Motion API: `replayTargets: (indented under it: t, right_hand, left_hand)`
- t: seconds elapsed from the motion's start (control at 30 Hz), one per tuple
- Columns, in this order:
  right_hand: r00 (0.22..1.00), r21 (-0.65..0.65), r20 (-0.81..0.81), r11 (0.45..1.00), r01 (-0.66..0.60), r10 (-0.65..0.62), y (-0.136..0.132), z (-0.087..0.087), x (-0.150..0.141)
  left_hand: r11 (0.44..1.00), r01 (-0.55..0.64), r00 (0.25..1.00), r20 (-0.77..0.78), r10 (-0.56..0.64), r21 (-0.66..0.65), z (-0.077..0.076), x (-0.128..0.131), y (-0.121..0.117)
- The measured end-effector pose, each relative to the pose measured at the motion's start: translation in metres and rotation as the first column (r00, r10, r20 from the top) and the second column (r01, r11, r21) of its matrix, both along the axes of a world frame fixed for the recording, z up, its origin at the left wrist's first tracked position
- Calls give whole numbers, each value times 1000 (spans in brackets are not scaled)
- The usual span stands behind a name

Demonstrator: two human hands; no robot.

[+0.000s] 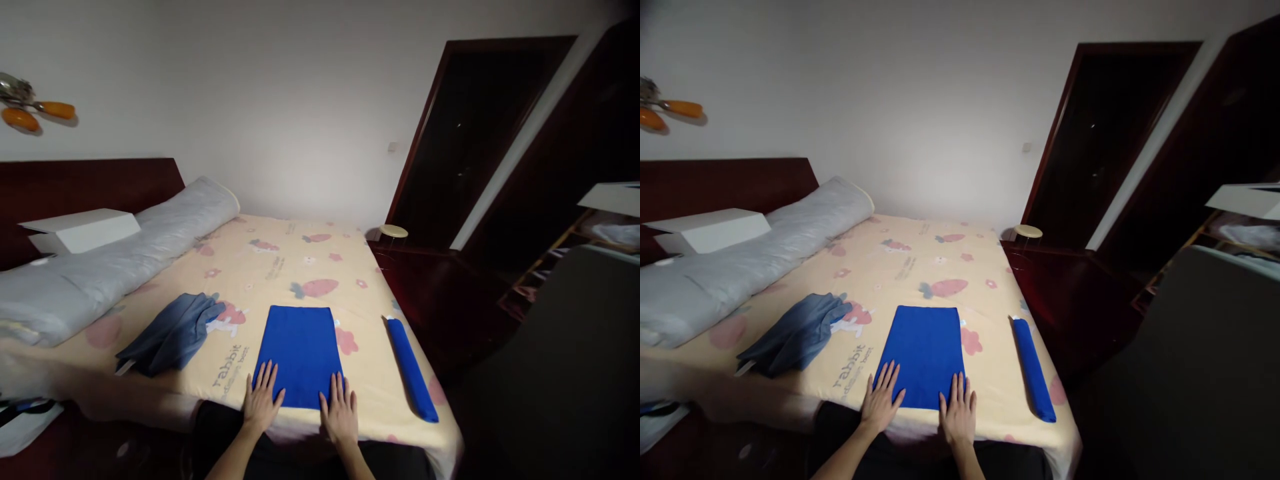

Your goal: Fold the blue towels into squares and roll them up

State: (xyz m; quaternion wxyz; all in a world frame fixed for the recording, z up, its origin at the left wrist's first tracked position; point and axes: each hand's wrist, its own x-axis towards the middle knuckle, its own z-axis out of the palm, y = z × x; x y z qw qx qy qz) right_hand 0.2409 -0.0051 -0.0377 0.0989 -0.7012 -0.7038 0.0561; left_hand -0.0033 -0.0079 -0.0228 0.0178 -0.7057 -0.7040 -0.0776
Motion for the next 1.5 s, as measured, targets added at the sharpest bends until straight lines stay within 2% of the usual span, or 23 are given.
replayTargets:
  t: [0.1,0.2,0.3,0.43,0.53,0.63,0.67,0.73,0.83,0.9,0.97,1.07,1.17,1.3,1.4,1.5]
  right_hand:
    - [1000,3,-19,1000,17,-17,3,-5,4]
    - [998,24,-53,999,-31,32,11,4,-5]
    - [978,-5,-77,981,-195,195,23,22,-27]
    - [895,-49,-131,899,-435,426,34,35,-50]
    - [835,-44,-153,840,-540,529,34,35,-46]
    - [799,-4,-137,806,-592,586,32,32,-26]
    - [801,9,-125,808,-589,585,31,31,-19]
    - [841,22,-95,845,-534,533,28,29,-6]
    - [936,15,-33,937,-349,349,21,25,5]
    - [974,7,10,974,-227,227,16,23,8]
    - [987,-1,36,988,-154,154,11,21,8]
    - [995,9,31,995,-95,95,9,24,7]
    - [988,41,-15,988,-150,151,15,32,1]
    - [923,-1,-96,928,-373,372,31,47,-17]
    - [849,-47,-167,856,-515,501,43,52,-32]
    - [782,-32,-222,798,-602,582,51,51,-40]
  left_hand:
    - [999,11,1000,-15,-10,42,4,-8,1]
    - [989,81,997,-11,-80,122,17,2,8]
    - [979,158,987,17,-162,131,29,29,19]
    - [936,352,935,45,-351,-3,26,53,31]
    - [871,486,874,61,-483,-67,21,41,30]
    - [829,557,830,52,-555,-48,22,16,25]
    - [831,555,832,40,-554,-33,22,8,23]
    - [873,487,873,8,-487,2,20,-2,20]
    - [943,328,945,-36,-326,60,10,-7,16]
    - [963,249,968,-50,-245,98,2,-6,14]
    - [971,200,980,-48,-195,129,-1,-4,12]
    - [973,169,986,-42,-164,157,7,1,12]
    - [969,190,982,-42,-186,156,23,9,16]
    - [949,307,952,-23,-306,72,39,21,30]
    - [884,467,884,-21,-467,-12,41,27,42]
    - [852,515,854,-29,-519,-93,36,26,49]
